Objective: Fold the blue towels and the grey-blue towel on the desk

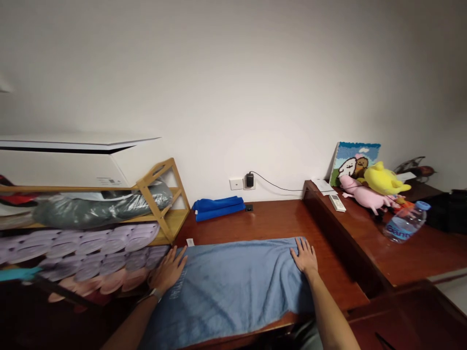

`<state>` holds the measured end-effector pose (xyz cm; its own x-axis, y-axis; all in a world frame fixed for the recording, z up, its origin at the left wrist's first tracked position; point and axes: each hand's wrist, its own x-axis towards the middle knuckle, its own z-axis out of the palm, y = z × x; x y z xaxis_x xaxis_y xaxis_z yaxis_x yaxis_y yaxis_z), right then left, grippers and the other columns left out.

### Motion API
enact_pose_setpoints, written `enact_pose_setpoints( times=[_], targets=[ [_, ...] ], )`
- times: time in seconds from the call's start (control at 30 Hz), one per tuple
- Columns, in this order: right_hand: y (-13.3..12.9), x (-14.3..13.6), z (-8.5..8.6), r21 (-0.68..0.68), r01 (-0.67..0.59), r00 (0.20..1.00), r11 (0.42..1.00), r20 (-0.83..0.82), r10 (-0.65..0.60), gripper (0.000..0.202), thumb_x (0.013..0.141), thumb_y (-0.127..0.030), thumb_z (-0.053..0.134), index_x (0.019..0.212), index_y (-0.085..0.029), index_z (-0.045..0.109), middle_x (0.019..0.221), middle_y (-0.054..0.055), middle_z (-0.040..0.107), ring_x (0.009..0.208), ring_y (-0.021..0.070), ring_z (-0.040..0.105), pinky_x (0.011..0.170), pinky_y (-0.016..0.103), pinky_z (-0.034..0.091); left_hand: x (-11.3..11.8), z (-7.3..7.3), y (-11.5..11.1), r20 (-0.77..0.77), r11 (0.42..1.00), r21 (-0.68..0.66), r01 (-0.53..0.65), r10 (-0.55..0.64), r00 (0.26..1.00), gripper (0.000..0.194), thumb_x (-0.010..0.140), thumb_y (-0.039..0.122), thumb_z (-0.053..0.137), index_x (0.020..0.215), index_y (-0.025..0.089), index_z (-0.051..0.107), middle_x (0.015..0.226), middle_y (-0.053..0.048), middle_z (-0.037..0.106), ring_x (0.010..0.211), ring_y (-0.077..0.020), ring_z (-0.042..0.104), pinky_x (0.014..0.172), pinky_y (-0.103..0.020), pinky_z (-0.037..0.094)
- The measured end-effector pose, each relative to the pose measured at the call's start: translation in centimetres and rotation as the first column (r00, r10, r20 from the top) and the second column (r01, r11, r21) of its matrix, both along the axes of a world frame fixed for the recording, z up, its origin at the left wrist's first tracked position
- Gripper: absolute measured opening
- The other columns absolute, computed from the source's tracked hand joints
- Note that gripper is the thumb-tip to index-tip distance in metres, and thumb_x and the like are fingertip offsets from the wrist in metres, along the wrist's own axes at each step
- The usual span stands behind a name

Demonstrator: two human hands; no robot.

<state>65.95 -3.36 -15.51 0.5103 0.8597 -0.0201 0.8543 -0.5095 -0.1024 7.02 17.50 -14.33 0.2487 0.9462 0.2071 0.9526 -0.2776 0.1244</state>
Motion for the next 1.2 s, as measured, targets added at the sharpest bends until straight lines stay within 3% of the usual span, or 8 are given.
enact_pose_setpoints(
  times=[0.13,0.33,0.47,0.6,0.83,1.03,1.2],
  targets=[
    [0.1,0.2,0.2,-0.007,0.001,1.000,1.000,-0.019,-0.001,0.078,0.109,-0.065,0.026,0.177,-0.028,0.031,0.185,0.005,0.030,0.171,0.0268,0.023,0.138,0.052,0.017,-0.1,0.2,-0.1,0.010,1.000,0.014,0.004,-0.004,1.000,0.063,0.108,0.039,0.032,0.159,0.017,0.060,0.165,-0.018,0.061,0.157,-0.0354,0.052,0.129,-0.054,0.042],
    [0.2,0.7,2.0,-0.079,-0.030,0.989,0.996,-0.145,0.018,0.082,0.109,-0.071,0.022,0.178,-0.028,0.026,0.187,0.004,0.022,0.172,0.0255,0.018,0.139,0.052,0.016,0.0,0.6,-0.3,0.024,0.999,0.032,0.008,-0.008,1.000,0.062,0.108,0.037,0.032,0.157,0.013,0.062,0.162,-0.017,0.064,0.157,-0.0339,0.052,0.129,-0.049,0.043],
    [-0.2,0.1,1.3,0.012,-0.108,0.992,0.994,-0.064,0.108,0.077,0.111,-0.065,0.024,0.177,-0.027,0.029,0.186,0.006,0.023,0.172,0.0262,0.018,0.138,0.054,0.016,0.0,0.6,-0.9,0.019,0.998,0.045,0.047,-0.048,0.999,0.061,0.108,0.039,0.035,0.157,0.014,0.062,0.166,-0.019,0.060,0.159,-0.0359,0.049,0.132,-0.056,0.039],
    [-0.7,-0.7,0.1,0.007,-0.113,0.993,0.994,-0.020,0.113,0.076,0.111,-0.062,0.025,0.177,-0.024,0.030,0.185,0.010,0.026,0.171,0.0297,0.023,0.137,0.055,0.019,0.0,0.3,-1.3,-0.009,0.999,-0.004,0.034,-0.034,0.999,0.064,0.108,0.042,0.033,0.161,0.015,0.057,0.171,-0.019,0.054,0.161,-0.0360,0.046,0.132,-0.055,0.038],
    [-0.7,-1.0,1.6,-0.058,-0.080,0.996,0.995,-0.028,0.079,0.076,0.111,-0.063,0.026,0.178,-0.027,0.029,0.185,0.006,0.025,0.171,0.0285,0.023,0.138,0.052,0.019,0.3,1.2,-1.1,0.004,1.000,-0.003,0.016,-0.015,1.000,0.063,0.107,0.038,0.033,0.158,0.015,0.061,0.166,-0.019,0.060,0.158,-0.0350,0.051,0.130,-0.054,0.041],
    [-1.4,-3.9,1.5,0.056,-0.166,0.986,0.984,0.005,0.166,0.076,0.111,-0.064,0.030,0.178,-0.027,0.028,0.186,0.004,0.024,0.172,0.0276,0.019,0.139,0.053,0.016,-1.5,1.1,-3.0,-0.002,0.995,0.038,0.095,-0.095,0.995,0.064,0.107,0.047,0.035,0.161,0.022,0.058,0.172,-0.013,0.055,0.162,-0.0318,0.046,0.133,-0.053,0.037],
    [-2.6,-4.6,2.1,-0.010,-0.168,0.985,0.986,-0.049,0.167,0.070,0.114,-0.056,0.029,0.177,-0.026,0.030,0.185,0.005,0.025,0.171,0.0282,0.022,0.140,0.053,0.016,-2.9,0.6,-4.6,-0.017,0.993,-0.024,0.117,-0.118,0.993,0.062,0.106,0.045,0.039,0.160,0.022,0.059,0.170,-0.013,0.057,0.161,-0.0308,0.048,0.131,-0.051,0.040]
  ],
)
